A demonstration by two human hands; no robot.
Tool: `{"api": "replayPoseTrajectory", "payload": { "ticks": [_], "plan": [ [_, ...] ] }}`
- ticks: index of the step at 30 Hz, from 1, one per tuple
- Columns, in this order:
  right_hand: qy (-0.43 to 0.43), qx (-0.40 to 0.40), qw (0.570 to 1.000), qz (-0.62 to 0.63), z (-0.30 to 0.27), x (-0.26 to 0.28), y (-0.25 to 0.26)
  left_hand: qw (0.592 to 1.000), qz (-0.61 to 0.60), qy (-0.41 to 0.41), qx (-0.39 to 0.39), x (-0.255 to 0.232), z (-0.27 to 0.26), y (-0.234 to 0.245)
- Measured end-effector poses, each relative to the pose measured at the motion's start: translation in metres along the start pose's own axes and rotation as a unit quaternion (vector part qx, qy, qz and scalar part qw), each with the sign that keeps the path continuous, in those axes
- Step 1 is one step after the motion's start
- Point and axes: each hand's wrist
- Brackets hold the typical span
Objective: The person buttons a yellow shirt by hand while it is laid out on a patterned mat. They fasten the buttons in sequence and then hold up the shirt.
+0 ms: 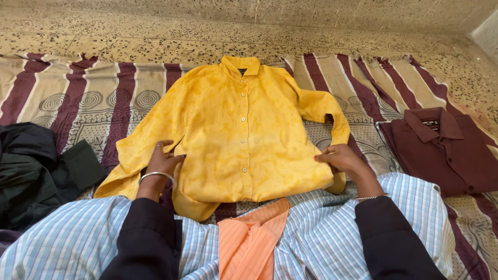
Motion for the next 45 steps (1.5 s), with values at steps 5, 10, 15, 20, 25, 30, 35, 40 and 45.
{"api": "replayPoseTrajectory", "payload": {
  "ticks": [5,10,15,20,25,30,35,40,45],
  "plan": [
    [0.111,-0.091,0.978,0.148,-0.001,0.016,-0.005,0.977,-0.199,-0.061,0.055,-0.036,-0.021,0.004],
    [0.238,-0.076,0.874,0.416,-0.008,0.019,0.022,0.868,-0.471,-0.034,0.157,-0.052,-0.043,0.035],
    [0.21,-0.145,0.965,0.064,0.003,-0.001,0.008,0.99,-0.126,-0.058,0.012,-0.041,-0.046,0.02],
    [0.022,-0.084,0.978,-0.187,0.009,-0.009,-0.013,0.942,0.292,0.145,0.084,-0.022,-0.034,-0.009],
    [0.013,-0.047,0.966,-0.253,0.009,-0.018,-0.014,0.978,0.157,0.058,0.123,-0.003,-0.012,-0.016],
    [0.02,-0.043,0.959,-0.278,0.017,-0.034,-0.01,0.952,-0.105,-0.284,0.035,0.002,0.004,-0.001],
    [0.013,0.064,0.91,-0.41,0.027,-0.061,-0.006,0.982,0.078,0.109,-0.134,-0.001,-0.009,0.031],
    [-0.015,0.057,0.921,-0.385,0.005,-0.027,-0.013,0.908,0.348,0.204,-0.108,-0.004,-0.043,0.02],
    [0.139,-0.043,0.947,-0.285,-0.013,0.025,-0.039,0.885,0.432,0.116,-0.128,-0.02,-0.065,-0.003]
  ]
}}
Point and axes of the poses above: each hand's wrist, its own z-axis towards the middle knuckle, its own y-axis out of the back of the hand, x = y × z, and after that the axes turned 13 degrees about y, right-handed
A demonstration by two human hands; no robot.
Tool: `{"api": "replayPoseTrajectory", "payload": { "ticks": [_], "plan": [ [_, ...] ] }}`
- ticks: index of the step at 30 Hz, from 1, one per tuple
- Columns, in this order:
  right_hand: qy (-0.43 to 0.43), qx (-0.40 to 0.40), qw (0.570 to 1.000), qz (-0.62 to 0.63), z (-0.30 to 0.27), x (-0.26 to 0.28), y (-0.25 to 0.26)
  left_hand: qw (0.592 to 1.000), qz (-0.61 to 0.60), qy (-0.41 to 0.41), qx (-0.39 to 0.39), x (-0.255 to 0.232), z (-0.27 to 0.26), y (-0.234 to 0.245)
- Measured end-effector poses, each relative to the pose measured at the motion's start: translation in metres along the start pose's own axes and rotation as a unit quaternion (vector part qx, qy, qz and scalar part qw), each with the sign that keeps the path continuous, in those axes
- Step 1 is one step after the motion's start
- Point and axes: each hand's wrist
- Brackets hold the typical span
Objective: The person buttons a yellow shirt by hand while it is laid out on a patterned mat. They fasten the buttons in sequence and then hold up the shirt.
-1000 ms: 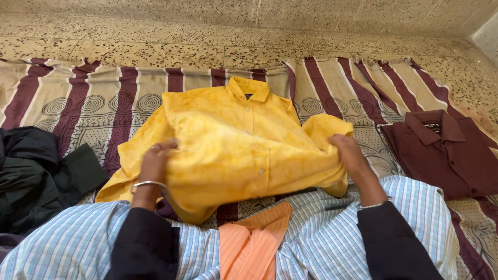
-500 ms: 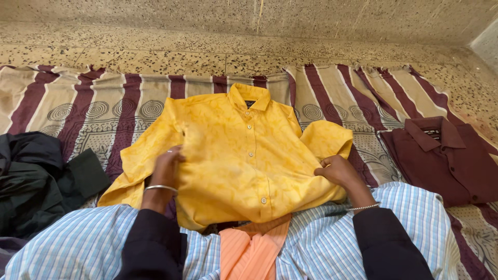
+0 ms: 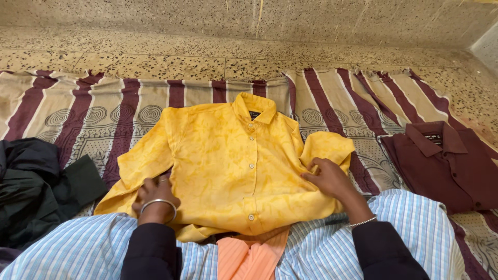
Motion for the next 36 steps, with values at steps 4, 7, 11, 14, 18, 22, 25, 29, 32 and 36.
{"api": "replayPoseTrajectory", "payload": {
  "ticks": [4,7,11,14,18,22,25,29,32,36],
  "plan": [
    [0.006,0.178,0.983,0.044,0.0,0.018,-0.015,0.965,0.067,-0.238,-0.082,-0.032,-0.023,-0.001],
    [0.034,0.287,0.946,-0.144,-0.004,0.025,-0.029,0.95,0.121,-0.247,0.151,-0.041,-0.052,0.006],
    [-0.091,0.354,0.905,-0.218,-0.01,0.029,-0.021,0.939,0.217,-0.127,0.236,-0.043,-0.07,0.026],
    [-0.12,0.381,0.884,-0.242,-0.012,0.03,-0.022,0.938,0.235,-0.08,0.243,-0.049,-0.082,0.033],
    [-0.038,0.374,0.912,-0.163,-0.005,0.007,-0.024,0.93,0.267,-0.059,0.245,-0.047,-0.082,0.027],
    [-0.09,0.229,0.967,0.069,0.009,-0.032,-0.025,0.929,0.279,-0.108,0.218,-0.038,-0.049,0.004],
    [0.023,0.1,0.988,0.111,0.026,-0.063,-0.033,0.965,0.169,-0.152,0.131,-0.051,-0.013,-0.019],
    [-0.041,0.079,0.986,0.14,0.064,-0.062,-0.011,0.965,-0.01,-0.227,0.132,-0.083,0.004,-0.034],
    [-0.03,0.056,0.99,0.128,0.078,-0.058,0.004,0.967,-0.057,-0.17,0.183,-0.102,-0.004,-0.039],
    [-0.021,0.008,0.995,0.101,0.086,-0.067,0.016,0.976,0.018,-0.127,0.174,-0.112,-0.036,-0.045]
  ]
}}
Point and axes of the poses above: each hand's wrist, its own z-axis towards the middle knuckle, its own y-axis out of the back of the hand, x = y × z, and after that the axes turned 13 degrees about y, right-handed
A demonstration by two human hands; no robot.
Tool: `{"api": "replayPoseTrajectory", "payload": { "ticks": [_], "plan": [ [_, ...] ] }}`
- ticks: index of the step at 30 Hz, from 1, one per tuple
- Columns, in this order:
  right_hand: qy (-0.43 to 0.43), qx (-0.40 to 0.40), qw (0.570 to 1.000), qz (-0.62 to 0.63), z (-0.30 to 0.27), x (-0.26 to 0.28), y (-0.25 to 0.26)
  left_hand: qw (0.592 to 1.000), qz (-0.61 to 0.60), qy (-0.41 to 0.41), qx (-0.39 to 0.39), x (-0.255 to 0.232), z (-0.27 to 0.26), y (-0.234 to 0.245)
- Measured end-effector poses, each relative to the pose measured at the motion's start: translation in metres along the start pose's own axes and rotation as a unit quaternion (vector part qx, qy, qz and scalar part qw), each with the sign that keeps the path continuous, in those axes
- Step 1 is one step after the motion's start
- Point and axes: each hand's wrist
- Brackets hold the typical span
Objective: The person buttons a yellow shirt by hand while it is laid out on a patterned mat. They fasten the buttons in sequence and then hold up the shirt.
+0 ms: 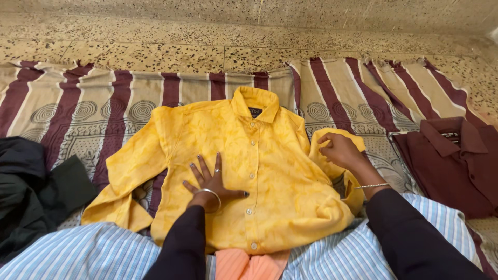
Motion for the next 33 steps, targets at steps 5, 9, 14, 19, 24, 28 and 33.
{"api": "replayPoseTrajectory", "payload": {
  "ticks": [5,9,14,19,24,28,33],
  "plan": [
    [-0.049,-0.032,0.995,0.086,0.011,0.014,-0.009,1.0,0.012,-0.002,0.008,-0.004,-0.007,0.008],
    [-0.063,-0.012,0.998,-0.004,0.02,0.032,-0.023,1.0,0.021,0.016,0.013,-0.009,-0.007,0.011],
    [-0.115,0.052,0.986,0.109,0.026,0.015,-0.027,1.0,0.018,0.017,0.015,-0.01,-0.006,0.012],
    [-0.143,0.092,0.975,0.141,0.034,-0.018,-0.029,1.0,0.011,0.015,0.018,-0.008,-0.008,0.014],
    [-0.12,-0.128,0.972,0.155,0.042,-0.055,-0.018,1.0,0.012,0.018,0.017,-0.01,-0.008,0.013],
    [-0.132,-0.277,0.935,0.18,0.036,-0.067,0.016,1.0,0.008,0.015,0.011,-0.009,-0.008,0.013],
    [-0.083,-0.318,0.943,0.053,0.029,-0.049,0.011,1.0,0.008,0.021,0.017,-0.01,-0.009,0.014]
  ]
}}
Point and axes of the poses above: each hand's wrist, its own z-axis towards the middle knuckle, its own y-axis out of the back of the hand, x = y × z, and after that the axes turned 13 degrees about y, right-handed
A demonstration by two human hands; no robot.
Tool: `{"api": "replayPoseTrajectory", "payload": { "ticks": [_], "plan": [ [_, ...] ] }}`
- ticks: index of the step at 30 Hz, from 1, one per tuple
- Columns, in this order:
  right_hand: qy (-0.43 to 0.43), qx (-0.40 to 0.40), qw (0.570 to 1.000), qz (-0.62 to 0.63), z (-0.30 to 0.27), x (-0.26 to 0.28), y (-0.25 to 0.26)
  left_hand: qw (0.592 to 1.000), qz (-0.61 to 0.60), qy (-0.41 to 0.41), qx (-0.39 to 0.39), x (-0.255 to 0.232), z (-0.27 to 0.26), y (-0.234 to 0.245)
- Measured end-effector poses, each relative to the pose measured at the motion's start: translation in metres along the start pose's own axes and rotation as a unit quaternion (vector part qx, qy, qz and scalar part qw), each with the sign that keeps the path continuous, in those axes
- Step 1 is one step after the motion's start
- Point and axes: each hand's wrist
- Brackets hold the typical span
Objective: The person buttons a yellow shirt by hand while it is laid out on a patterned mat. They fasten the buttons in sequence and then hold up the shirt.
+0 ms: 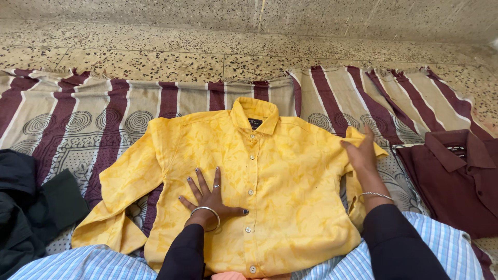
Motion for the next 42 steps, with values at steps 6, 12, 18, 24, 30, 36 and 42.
{"api": "replayPoseTrajectory", "payload": {
  "ticks": [6,12,18,24,30,36,42],
  "plan": [
    [0.175,0.065,0.982,-0.037,-0.027,-0.012,-0.033,1.0,-0.008,-0.015,-0.023,0.003,-0.001,-0.004],
    [0.096,0.226,0.955,-0.166,-0.094,0.017,-0.039,0.998,-0.04,-0.036,-0.041,0.021,0.02,-0.017],
    [-0.054,0.316,0.896,-0.308,-0.123,0.047,-0.01,0.956,-0.088,0.004,-0.278,0.07,0.042,-0.013],
    [-0.077,0.278,0.932,-0.219,-0.134,0.029,0.005,0.933,-0.244,0.109,-0.243,0.089,0.033,0.009],
    [0.063,0.242,0.948,-0.195,-0.13,0.019,0.006,0.914,-0.236,-0.073,-0.323,0.122,0.08,0.004],
    [0.088,0.17,0.939,-0.285,-0.125,0.076,0.036,0.998,-0.018,-0.03,-0.061,0.148,0.083,0.035],
    [-0.044,0.3,0.875,-0.378,-0.14,0.092,0.051,0.996,0.056,0.033,-0.057,0.138,0.038,0.025]
  ]
}}
Point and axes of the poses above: each hand's wrist, its own z-axis towards the middle knuckle, its own y-axis out of the back of the hand, x = y × z, and after that the axes turned 13 degrees about y, right-handed
